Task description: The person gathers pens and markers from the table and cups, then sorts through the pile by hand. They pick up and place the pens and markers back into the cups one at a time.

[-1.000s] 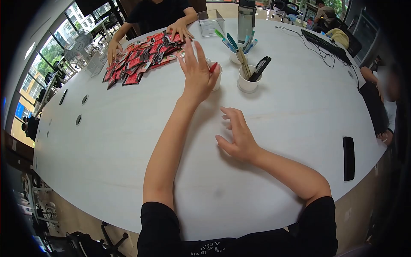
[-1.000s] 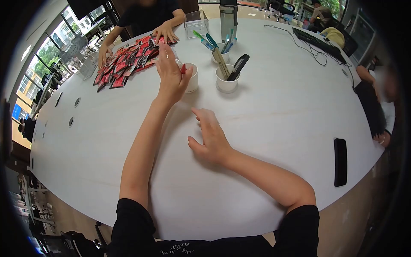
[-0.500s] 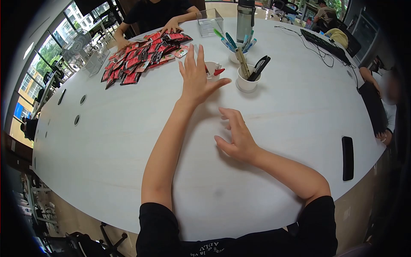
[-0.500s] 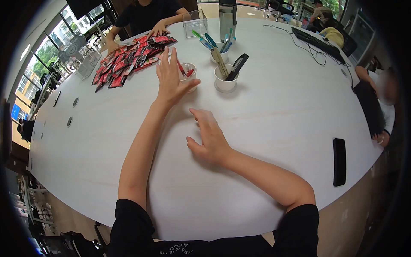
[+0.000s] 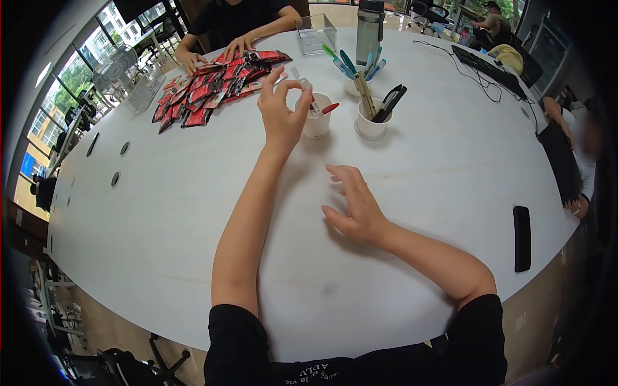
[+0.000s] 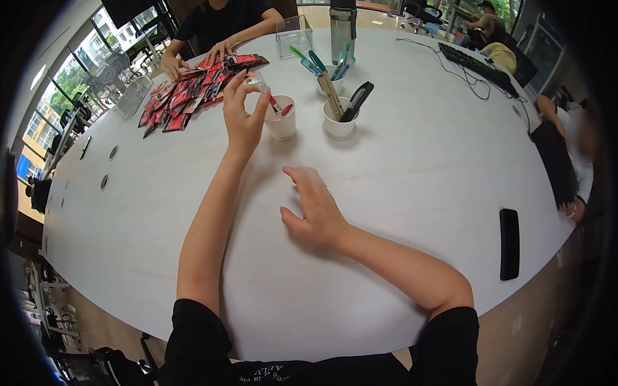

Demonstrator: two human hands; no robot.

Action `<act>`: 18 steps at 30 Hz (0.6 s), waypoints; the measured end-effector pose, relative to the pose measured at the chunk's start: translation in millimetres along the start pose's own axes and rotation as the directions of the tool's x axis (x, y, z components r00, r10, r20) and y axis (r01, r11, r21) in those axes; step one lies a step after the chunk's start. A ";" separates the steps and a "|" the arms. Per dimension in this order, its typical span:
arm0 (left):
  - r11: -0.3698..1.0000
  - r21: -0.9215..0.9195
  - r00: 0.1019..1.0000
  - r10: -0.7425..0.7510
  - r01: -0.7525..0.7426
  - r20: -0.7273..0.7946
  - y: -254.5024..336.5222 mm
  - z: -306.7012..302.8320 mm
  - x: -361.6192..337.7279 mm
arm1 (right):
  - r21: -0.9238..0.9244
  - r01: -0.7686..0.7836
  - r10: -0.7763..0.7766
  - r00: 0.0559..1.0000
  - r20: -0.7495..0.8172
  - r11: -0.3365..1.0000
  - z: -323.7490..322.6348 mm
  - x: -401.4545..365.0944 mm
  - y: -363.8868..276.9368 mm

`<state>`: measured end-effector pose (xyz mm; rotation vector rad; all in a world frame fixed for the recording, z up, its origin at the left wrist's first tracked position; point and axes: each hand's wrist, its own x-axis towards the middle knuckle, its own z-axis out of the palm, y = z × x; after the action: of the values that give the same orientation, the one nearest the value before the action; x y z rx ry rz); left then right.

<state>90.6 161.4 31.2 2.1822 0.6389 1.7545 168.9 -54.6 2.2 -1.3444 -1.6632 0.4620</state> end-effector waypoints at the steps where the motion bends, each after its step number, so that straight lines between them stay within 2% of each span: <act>1: 1.000 0.001 1.000 -0.004 0.004 -0.027 -2.8 -1.3 -1.4 | -0.003 0.000 0.000 1.000 0.001 1.000 0.0 -0.2 -0.2; 3: 1.000 0.001 0.997 -0.013 0.013 -0.080 -7.4 -2.7 -5.2 | -0.005 -0.003 0.003 1.000 0.003 1.000 -0.2 -0.7 0.0; 6: 0.994 -0.098 0.990 -0.063 0.051 -0.124 -12.7 -1.5 -7.2 | -0.001 -0.007 0.007 1.000 0.008 1.000 0.1 -0.4 0.8; 12: 0.969 -0.187 0.982 -0.177 0.162 -0.069 -17.5 1.9 -10.9 | 0.019 -0.022 0.021 1.000 0.018 1.000 -0.6 -0.6 -0.7; 15: 0.959 -0.156 0.968 -0.246 0.236 -0.047 -14.0 3.6 -11.6 | 0.019 -0.014 0.013 1.000 0.014 1.000 0.9 -1.2 0.8; 18: 0.789 -0.351 0.856 -0.510 0.504 0.084 -0.4 0.6 -10.4 | 0.015 -0.001 0.001 1.000 0.008 1.000 1.5 -1.9 2.0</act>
<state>89.4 156.6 22.0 1.5592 0.7503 1.4571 168.8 -55.3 -0.9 -1.3338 -1.6622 0.4803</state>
